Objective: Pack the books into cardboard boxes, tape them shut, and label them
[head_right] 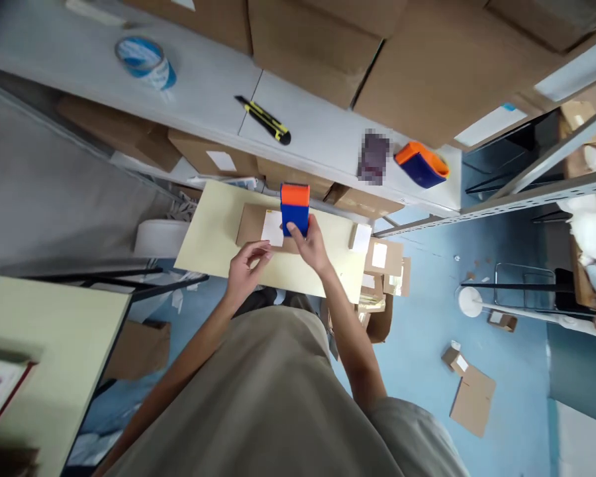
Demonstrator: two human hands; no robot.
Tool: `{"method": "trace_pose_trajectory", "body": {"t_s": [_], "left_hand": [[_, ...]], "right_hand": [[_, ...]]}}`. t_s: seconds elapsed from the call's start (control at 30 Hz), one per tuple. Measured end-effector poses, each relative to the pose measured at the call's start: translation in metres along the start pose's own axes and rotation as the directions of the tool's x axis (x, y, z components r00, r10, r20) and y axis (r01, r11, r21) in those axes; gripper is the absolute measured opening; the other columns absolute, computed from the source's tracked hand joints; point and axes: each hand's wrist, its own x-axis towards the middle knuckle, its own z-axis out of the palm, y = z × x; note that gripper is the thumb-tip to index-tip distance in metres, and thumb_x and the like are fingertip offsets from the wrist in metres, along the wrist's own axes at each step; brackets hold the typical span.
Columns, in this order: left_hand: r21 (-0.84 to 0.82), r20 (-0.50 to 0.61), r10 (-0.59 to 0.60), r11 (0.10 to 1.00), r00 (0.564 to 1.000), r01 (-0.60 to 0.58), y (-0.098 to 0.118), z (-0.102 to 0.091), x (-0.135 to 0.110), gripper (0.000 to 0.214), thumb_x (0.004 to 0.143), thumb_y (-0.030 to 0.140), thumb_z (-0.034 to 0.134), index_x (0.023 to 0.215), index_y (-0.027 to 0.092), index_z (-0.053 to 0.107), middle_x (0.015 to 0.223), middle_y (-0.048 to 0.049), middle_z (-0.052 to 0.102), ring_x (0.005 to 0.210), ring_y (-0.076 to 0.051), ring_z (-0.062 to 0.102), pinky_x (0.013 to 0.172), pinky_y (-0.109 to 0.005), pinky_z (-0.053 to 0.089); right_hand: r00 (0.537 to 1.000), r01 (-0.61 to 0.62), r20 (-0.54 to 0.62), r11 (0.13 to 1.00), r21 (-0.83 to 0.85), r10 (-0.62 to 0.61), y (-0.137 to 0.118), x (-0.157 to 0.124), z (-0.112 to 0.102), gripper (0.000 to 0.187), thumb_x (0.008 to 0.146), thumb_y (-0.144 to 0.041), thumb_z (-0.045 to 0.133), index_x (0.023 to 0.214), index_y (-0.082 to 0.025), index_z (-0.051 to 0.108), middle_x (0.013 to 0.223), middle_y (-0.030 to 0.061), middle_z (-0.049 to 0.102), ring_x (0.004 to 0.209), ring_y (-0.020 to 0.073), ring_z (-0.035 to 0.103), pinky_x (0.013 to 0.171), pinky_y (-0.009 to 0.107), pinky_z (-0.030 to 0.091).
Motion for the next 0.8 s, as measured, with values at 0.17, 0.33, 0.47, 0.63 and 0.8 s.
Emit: {"method": "trace_pose_trajectory", "body": {"t_s": [0.17, 0.33, 0.47, 0.63, 0.8], "left_hand": [[0.077, -0.037, -0.095, 0.992, 0.995, 0.098, -0.008, 0.026, -0.037, 0.025, 0.099, 0.047, 0.072, 0.109, 0.025, 0.073, 0.11, -0.0064, 0.077, 0.089, -0.019, 0.073, 0.088, -0.035, 0.062], [0.196, 0.02, -0.173, 0.966, 0.985, 0.165, -0.025, 0.046, -0.066, 0.023, 0.101, 0.045, 0.068, 0.109, 0.024, 0.073, 0.106, -0.0058, 0.075, 0.084, -0.018, 0.071, 0.081, -0.033, 0.06], [0.262, 0.035, -0.218, 0.944, 0.975, 0.201, -0.036, 0.057, -0.075, 0.03, 0.1, 0.042, 0.069, 0.124, 0.024, 0.07, 0.115, -0.0071, 0.074, 0.086, -0.018, 0.072, 0.08, -0.032, 0.061], [0.356, -0.059, -0.052, 0.932, 0.997, 0.07, -0.032, 0.052, -0.063, 0.062, 0.092, 0.044, 0.08, 0.149, 0.028, 0.058, 0.147, -0.0115, 0.063, 0.125, -0.026, 0.067, 0.096, -0.038, 0.062], [0.446, 0.108, 0.014, 0.893, 0.994, -0.061, -0.022, 0.048, -0.055, 0.062, 0.092, 0.05, 0.08, 0.147, 0.03, 0.062, 0.146, -0.0097, 0.065, 0.137, -0.03, 0.059, 0.108, -0.046, 0.06]], "right_hand": [[0.975, -0.224, 0.074, 0.938, 0.265, 0.211, 0.034, -0.082, 0.027, 0.065, 0.096, -0.079, 0.061, 0.128, -0.023, 0.064, 0.113, 0.0101, 0.079, 0.104, 0.0265, 0.075, 0.098, 0.045, 0.063], [0.947, -0.315, 0.138, 0.923, 0.22, 0.29, 0.075, -0.112, 0.014, 0.059, 0.099, -0.075, 0.058, 0.124, -0.022, 0.063, 0.115, 0.0098, 0.076, 0.104, 0.025, 0.073, 0.101, 0.043, 0.061], [0.938, -0.317, 0.186, 0.941, 0.118, 0.293, 0.106, -0.132, -0.005, 0.058, 0.098, -0.076, 0.06, 0.121, -0.023, 0.06, 0.11, 0.0088, 0.074, 0.099, 0.025, 0.071, 0.093, 0.041, 0.062], [0.924, -0.21, 0.285, 0.962, -0.176, 0.254, 0.133, -0.15, -0.034, 0.054, 0.101, -0.071, 0.06, 0.129, -0.025, 0.052, 0.103, 0.0091, 0.073, 0.089, 0.028, 0.071, 0.08, 0.045, 0.064], [0.922, 0.036, 0.37, 0.925, -0.379, 0.116, 0.144, -0.147, -0.067, 0.053, 0.107, -0.066, 0.053, 0.137, -0.023, 0.048, 0.114, 0.0159, 0.072, 0.1, 0.0337, 0.074, 0.085, 0.053, 0.063]]}}
